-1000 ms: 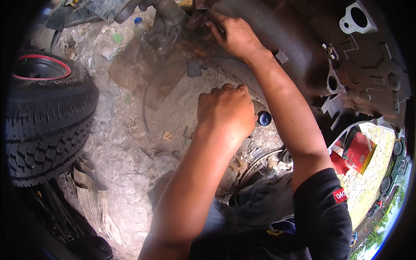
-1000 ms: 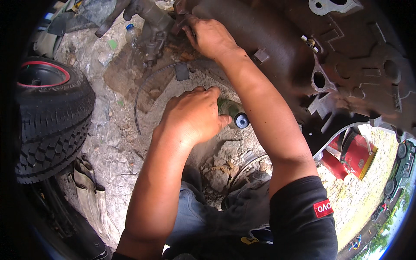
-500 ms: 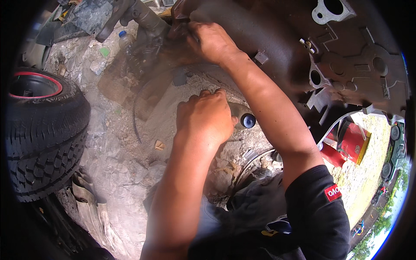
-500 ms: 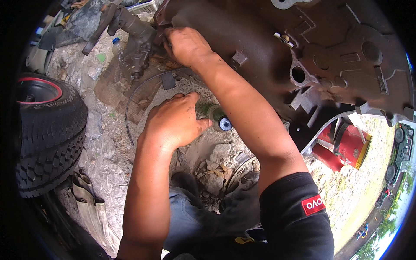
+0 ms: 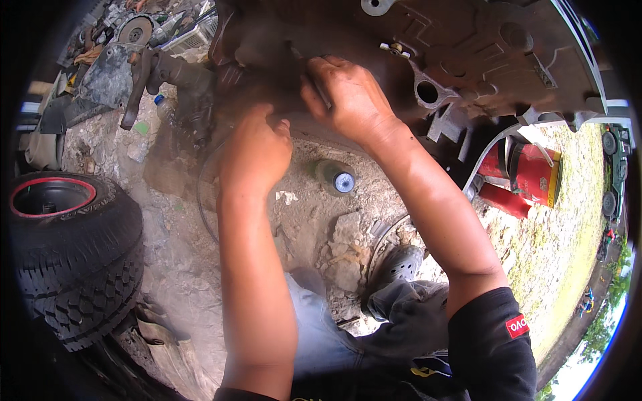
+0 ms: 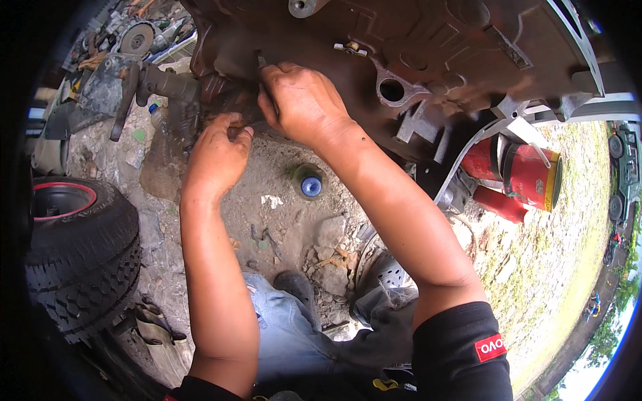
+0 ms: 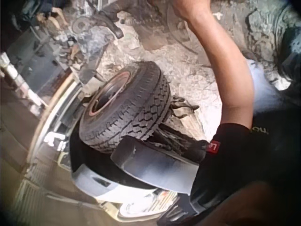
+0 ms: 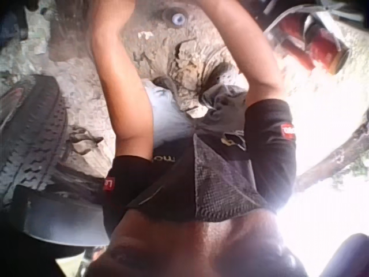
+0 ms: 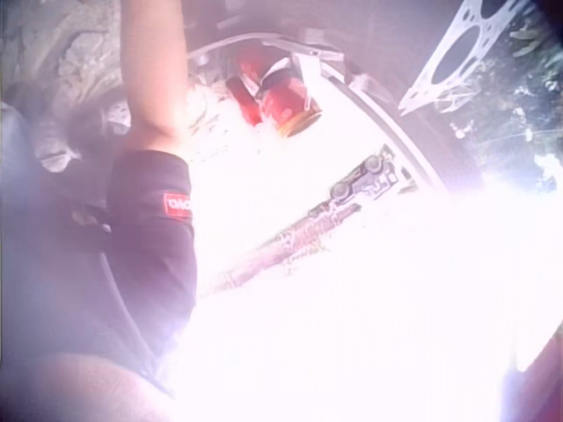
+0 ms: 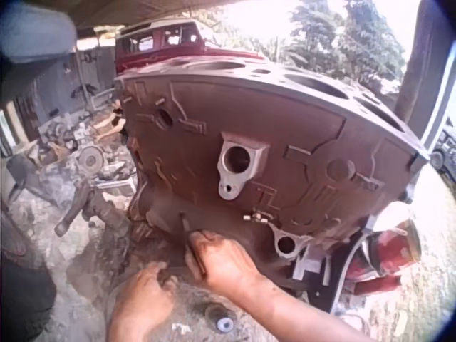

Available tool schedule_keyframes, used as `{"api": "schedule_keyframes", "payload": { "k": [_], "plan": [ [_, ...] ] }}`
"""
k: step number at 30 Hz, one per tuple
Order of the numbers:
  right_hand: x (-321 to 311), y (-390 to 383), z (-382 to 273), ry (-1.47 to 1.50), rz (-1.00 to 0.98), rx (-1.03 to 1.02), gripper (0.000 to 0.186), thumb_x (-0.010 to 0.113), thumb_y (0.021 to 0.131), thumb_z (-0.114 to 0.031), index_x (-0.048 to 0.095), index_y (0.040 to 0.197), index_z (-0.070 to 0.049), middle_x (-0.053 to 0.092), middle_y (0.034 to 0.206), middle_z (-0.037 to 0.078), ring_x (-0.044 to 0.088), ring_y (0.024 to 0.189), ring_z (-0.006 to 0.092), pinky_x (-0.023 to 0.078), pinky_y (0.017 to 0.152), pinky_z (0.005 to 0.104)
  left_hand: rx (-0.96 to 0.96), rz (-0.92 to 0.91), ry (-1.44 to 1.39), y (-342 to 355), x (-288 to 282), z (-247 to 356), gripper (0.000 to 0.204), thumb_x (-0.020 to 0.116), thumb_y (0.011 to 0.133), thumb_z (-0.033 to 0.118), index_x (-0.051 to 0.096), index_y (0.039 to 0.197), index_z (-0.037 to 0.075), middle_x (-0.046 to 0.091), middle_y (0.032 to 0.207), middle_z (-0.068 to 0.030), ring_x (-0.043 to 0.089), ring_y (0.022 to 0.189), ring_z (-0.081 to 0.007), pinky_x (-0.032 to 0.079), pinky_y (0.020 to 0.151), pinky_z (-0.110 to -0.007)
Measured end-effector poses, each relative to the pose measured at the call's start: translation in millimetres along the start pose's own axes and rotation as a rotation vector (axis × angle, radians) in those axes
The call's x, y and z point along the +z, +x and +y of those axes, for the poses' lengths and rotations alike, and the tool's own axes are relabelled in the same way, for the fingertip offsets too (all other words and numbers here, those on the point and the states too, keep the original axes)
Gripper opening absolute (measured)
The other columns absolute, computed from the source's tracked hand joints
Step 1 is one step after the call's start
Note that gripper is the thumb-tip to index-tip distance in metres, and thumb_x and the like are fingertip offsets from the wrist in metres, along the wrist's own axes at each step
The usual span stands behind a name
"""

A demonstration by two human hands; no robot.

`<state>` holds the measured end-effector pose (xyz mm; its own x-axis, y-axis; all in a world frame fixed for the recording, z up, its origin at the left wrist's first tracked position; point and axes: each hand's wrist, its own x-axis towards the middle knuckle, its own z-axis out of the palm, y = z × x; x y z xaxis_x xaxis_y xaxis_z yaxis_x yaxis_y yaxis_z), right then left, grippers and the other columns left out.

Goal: The person sits on the ground and uses a wrench to tighten bolts on a vehicle part. They also use a screwdriver to adjust components and pour liquid from a bottle onto the part.

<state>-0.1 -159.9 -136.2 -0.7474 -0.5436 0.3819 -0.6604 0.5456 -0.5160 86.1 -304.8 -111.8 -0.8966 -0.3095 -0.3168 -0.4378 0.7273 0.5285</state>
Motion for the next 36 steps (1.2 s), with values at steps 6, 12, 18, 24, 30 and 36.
{"api": "schedule_keyframes", "payload": {
  "k": [6, 12, 18, 24, 30, 36],
  "plan": [
    [-38.7, -26.8, -9.9, -0.043, 0.098, 0.107, 0.018, 0.064, 0.083, -0.016, 0.062, 0.091, 0.000, 0.064, 0.089, 0.019, 0.064, 0.082, 0.0393, 0.054, 0.073, 0.0468, 0.250, 0.593, -0.397, 17.3, 16.0, 31.2, 0.044, 0.048, 0.090, 0.003, 0.048, 0.134, -0.002, 0.060, 0.125, -0.0233, 0.063, 0.110, -0.0318, 0.049, 0.093, -0.038],
    [-86.8, -69.8, -25.8, -0.168, 0.001, 0.162, 0.020, 0.063, 0.084, -0.017, 0.063, 0.095, -0.001, 0.063, 0.086, 0.017, 0.065, 0.080, 0.0374, 0.054, 0.073, 0.0456, 0.253, 0.633, -0.711, 16.5, 42.4, 57.9, 0.050, 0.046, 0.089, 0.000, 0.040, 0.138, -0.001, 0.054, 0.132, -0.0221, 0.062, 0.108, -0.0284, 0.048, 0.095, -0.036],
    [-134.7, -99.3, -27.4, -0.289, 0.080, 0.161, 0.036, 0.063, 0.084, -0.010, 0.062, 0.119, -0.002, 0.064, 0.097, 0.017, 0.064, 0.087, 0.0368, 0.054, 0.076, 0.0433, 0.168, 0.626, -0.940, 8.5, 65.5, 72.9, 0.048, 0.046, 0.089, -0.001, 0.042, 0.136, 0.000, 0.054, 0.131, -0.0208, 0.060, 0.109, -0.0260, 0.048, 0.094, -0.035],
    [-146.9, -136.9, -23.0, -0.278, 0.145, 0.305, 0.034, 0.061, 0.084, -0.009, 0.062, 0.118, -0.001, 0.064, 0.096, 0.018, 0.064, 0.088, 0.0379, 0.053, 0.076, 0.0439, 0.224, 0.542, -0.995, 0.6, 63.6, 84.9, 0.046, 0.053, 0.089, -0.002, 0.045, 0.134, 0.000, 0.056, 0.129, -0.0187, 0.061, 0.107, -0.0239, 0.049, 0.093, -0.033],
    [-140.8, -165.9, -10.8, -0.230, 0.033, 0.425, 0.032, 0.060, 0.085, -0.009, 0.063, 0.115, -0.001, 0.065, 0.096, 0.020, 0.063, 0.089, 0.0401, 0.052, 0.077, 0.0446, 0.262, 0.512, -0.939, -2.0, 61.2, 68.0, 0.044, 0.051, 0.088, 0.004, 0.047, 0.131, 0.000, 0.059, 0.125, -0.0180, 0.065, 0.101, -0.0277, 0.051, 0.091, -0.037],
    [-137.5, -176.6, -0.1, -0.211, 0.110, 0.422, 0.033, 0.062, 0.085, -0.011, 0.063, 0.116, -0.001, 0.065, 0.098, 0.020, 0.062, 0.095, 0.0400, 0.051, 0.083, 0.0438, 0.292, 0.495, -0.816, -4.1, 61.0, 69.0, 0.045, 0.053, 0.087, 0.009, 0.050, 0.131, 0.001, 0.064, 0.123, -0.0160, 0.066, 0.103, -0.0290, 0.049, 0.093, -0.038]
  ]
}}
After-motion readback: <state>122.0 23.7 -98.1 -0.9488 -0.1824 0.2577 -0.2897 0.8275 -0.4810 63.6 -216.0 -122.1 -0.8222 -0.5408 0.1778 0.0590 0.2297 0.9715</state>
